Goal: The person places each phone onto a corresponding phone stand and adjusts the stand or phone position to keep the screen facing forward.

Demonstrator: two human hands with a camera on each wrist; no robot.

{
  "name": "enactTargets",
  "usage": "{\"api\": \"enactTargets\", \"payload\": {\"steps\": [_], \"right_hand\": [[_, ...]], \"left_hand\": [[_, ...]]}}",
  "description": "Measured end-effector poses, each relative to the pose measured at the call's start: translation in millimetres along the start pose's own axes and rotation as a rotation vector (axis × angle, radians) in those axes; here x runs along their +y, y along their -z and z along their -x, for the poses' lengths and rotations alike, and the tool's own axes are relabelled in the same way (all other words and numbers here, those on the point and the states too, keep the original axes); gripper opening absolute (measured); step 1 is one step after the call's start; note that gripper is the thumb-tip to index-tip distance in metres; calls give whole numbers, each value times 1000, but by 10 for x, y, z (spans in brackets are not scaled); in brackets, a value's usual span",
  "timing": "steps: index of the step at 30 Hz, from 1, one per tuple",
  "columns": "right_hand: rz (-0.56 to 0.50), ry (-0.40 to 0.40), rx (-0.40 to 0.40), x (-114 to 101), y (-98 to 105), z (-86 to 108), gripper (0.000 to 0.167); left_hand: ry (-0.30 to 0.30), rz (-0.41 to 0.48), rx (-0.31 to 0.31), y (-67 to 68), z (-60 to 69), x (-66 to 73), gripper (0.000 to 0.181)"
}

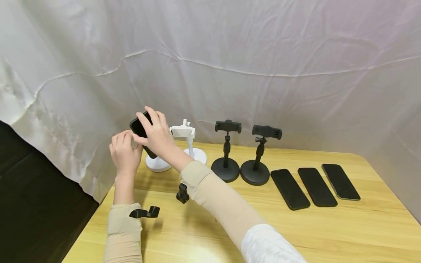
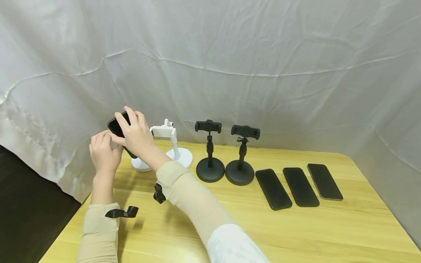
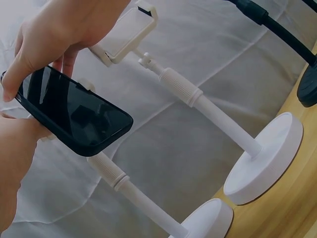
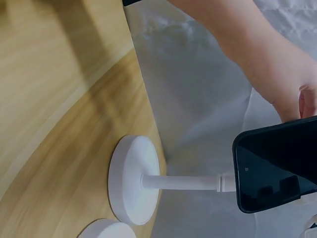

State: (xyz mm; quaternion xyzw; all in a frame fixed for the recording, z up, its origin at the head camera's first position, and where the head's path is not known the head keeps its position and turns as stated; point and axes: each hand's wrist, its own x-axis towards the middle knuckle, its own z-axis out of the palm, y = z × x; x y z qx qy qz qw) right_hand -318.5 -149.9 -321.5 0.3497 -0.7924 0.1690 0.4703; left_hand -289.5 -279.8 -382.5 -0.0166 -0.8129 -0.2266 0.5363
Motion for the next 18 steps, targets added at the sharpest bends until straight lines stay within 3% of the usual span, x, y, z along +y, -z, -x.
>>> {"api": "enactTargets", "payload": {"steps": [11, 18], "right_hand": [[-19, 28, -8, 38, -19, 8, 55], [-37, -1, -8, 22, -16, 20, 54]], "left_hand": [[-15, -3, 46, -6, -12, 16, 23], [-18, -22, 18, 8, -2, 17, 26]]}}
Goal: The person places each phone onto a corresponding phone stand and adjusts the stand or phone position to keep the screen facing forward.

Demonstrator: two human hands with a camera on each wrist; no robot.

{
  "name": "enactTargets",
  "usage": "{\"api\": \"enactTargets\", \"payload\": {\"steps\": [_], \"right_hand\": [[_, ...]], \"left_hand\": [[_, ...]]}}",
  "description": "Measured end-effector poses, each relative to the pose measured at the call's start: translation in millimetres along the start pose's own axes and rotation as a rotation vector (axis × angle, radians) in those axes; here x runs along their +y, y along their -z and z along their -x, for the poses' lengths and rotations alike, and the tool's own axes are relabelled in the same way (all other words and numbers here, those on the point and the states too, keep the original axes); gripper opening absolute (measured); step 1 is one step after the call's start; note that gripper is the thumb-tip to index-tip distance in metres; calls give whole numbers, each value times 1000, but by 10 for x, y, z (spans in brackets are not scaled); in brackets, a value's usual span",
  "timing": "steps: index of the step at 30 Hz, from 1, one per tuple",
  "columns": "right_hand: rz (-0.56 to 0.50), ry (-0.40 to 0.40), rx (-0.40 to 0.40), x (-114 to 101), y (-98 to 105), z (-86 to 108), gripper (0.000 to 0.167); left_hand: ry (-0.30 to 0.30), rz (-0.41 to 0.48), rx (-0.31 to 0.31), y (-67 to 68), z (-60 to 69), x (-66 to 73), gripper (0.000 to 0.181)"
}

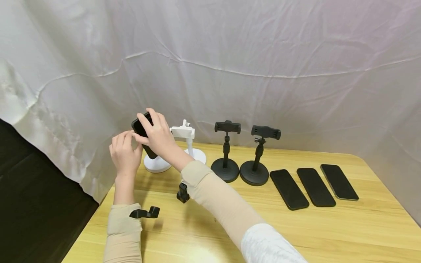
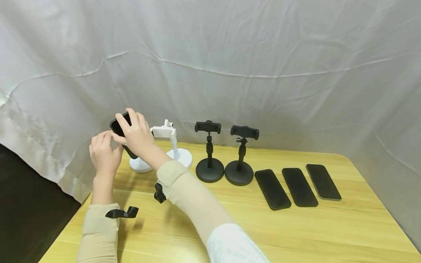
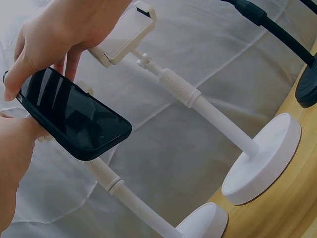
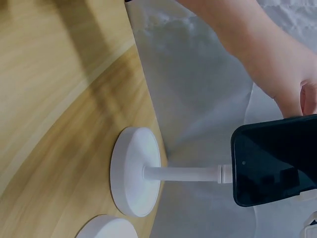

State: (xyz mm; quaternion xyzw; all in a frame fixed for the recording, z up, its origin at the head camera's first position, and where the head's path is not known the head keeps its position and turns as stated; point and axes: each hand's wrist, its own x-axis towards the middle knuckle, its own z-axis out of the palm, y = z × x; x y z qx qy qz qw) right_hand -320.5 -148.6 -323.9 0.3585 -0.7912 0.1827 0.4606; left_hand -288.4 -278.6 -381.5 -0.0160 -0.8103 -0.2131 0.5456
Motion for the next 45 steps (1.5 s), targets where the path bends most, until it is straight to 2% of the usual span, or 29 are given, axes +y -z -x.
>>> {"api": "enactTargets", "payload": {"steps": [3, 7, 18, 24, 30, 39, 45], "right_hand": [[10, -5, 4, -12, -6, -2, 53], [10, -11, 5, -24, -2, -14, 53], [-192, -57, -72, 1, 42, -73, 51], [-237, -61, -132, 22, 80, -92, 55], [-220, -66, -160, 21, 85, -87, 54], [-170, -49, -128, 13, 98, -86, 52], [-155, -53, -129, 2, 107, -96, 51]], "left_hand": [[0, -4, -11, 2, 1, -1, 27], [-7, -9, 4, 10, 3, -5, 25], [-27, -29, 37, 34, 13, -31, 25], [-31, -50, 44, 36, 7, -17, 25], [-68, -70, 58, 38, 6, -21, 24], [-152, -115, 112, 39, -16, -48, 20], [-181, -144, 130, 67, -32, -59, 22]]}}
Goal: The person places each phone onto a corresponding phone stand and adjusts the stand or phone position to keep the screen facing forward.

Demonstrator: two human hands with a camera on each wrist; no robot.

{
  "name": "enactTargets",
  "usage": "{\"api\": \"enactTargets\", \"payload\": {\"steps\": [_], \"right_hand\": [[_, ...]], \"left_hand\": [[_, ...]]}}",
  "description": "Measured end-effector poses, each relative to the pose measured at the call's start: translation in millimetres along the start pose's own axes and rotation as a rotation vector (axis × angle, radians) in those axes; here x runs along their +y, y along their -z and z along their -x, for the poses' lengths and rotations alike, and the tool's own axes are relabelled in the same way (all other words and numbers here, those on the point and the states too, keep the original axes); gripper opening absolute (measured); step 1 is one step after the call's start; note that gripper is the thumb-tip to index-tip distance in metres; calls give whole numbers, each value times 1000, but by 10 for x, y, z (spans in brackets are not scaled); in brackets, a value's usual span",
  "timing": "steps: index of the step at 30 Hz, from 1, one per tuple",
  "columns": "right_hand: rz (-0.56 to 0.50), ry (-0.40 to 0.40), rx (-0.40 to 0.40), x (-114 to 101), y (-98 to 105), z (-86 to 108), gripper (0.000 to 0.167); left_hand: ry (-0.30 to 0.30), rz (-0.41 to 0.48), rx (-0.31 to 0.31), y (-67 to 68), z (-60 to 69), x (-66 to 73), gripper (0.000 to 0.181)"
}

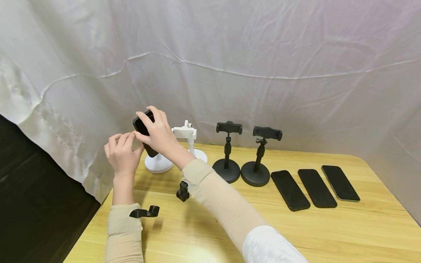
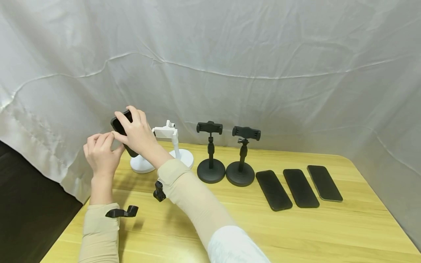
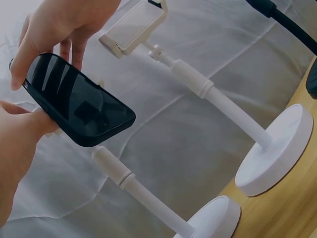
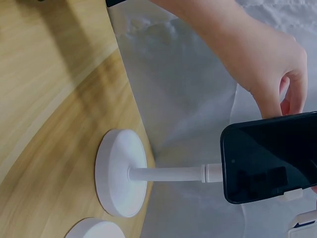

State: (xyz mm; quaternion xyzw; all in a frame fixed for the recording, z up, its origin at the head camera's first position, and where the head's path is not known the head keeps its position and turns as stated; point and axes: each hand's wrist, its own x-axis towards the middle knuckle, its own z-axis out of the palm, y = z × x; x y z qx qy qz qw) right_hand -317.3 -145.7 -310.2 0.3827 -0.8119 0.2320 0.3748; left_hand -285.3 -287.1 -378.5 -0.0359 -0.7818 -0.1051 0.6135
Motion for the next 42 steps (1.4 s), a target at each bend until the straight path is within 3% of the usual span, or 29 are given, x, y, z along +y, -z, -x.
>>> {"api": "enactTargets", "payload": {"steps": [10, 21, 42], "right_hand": [[7, -18, -7, 8, 25, -11, 51], [65, -9, -14, 3, 11, -10, 51], [42, -21, -10, -19, 38, 14, 49]], "left_hand": [[-18, -5, 25, 32, -40, 10, 23], [-28, -14, 3, 46, -28, -5, 29], [-62, 14, 33, 51, -45, -31, 28]]}}
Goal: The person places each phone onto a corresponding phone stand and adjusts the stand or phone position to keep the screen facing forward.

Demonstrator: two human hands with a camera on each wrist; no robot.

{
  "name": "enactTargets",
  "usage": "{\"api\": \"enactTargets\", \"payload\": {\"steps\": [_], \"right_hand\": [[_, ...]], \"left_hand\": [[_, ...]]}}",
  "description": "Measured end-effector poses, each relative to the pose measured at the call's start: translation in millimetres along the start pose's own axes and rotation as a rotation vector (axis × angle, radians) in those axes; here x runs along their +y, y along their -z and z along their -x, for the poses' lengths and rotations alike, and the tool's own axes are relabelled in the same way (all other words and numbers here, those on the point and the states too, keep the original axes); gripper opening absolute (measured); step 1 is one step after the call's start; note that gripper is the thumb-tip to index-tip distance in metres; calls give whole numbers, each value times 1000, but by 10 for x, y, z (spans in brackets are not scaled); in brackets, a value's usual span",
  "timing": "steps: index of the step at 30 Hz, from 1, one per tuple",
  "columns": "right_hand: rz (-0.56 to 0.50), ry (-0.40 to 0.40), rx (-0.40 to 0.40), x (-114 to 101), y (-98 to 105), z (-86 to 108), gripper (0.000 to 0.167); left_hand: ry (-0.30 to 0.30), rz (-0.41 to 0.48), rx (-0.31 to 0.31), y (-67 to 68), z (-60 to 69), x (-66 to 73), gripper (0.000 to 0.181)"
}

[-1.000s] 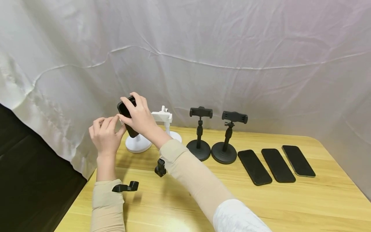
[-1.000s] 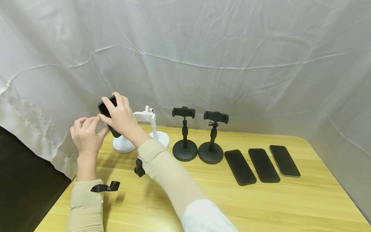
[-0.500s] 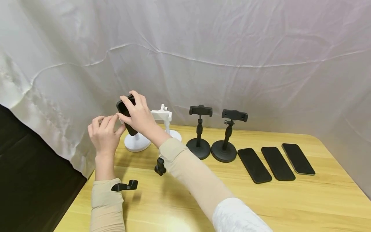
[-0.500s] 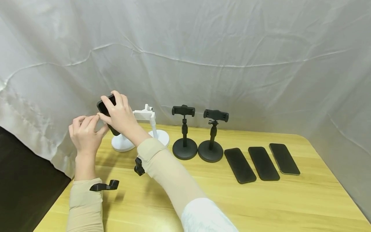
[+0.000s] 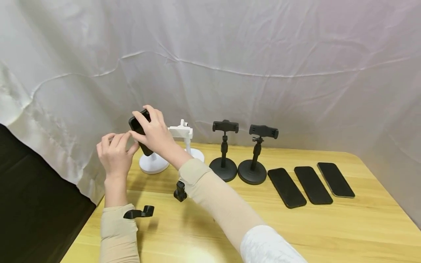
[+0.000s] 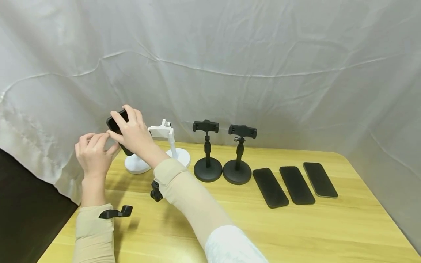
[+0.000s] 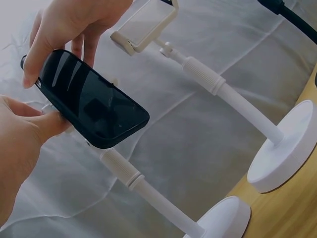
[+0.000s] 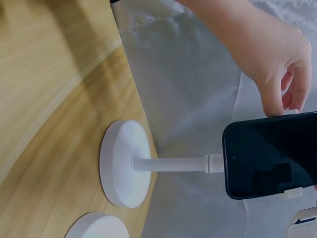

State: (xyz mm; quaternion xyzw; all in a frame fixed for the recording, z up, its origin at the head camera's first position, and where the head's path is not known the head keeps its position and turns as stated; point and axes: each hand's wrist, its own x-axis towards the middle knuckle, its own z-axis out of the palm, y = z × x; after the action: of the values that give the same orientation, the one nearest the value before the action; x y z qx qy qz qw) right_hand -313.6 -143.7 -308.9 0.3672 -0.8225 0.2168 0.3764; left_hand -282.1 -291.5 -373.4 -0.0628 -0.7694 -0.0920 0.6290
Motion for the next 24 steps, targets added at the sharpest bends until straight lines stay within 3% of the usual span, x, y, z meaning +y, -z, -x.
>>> {"api": "enactTargets", "payload": {"steps": [6, 13, 24], "right_hand": [[-14, 11, 5, 0, 0, 3, 50], [-30, 48, 28, 5, -11, 1, 50], [-122, -54, 7, 101, -12, -22, 53]], "left_hand": [[12, 17, -36, 7, 14, -8, 32], [27, 39, -34, 3, 28, 9, 30], [-16, 181, -89, -57, 29, 22, 31]]}}
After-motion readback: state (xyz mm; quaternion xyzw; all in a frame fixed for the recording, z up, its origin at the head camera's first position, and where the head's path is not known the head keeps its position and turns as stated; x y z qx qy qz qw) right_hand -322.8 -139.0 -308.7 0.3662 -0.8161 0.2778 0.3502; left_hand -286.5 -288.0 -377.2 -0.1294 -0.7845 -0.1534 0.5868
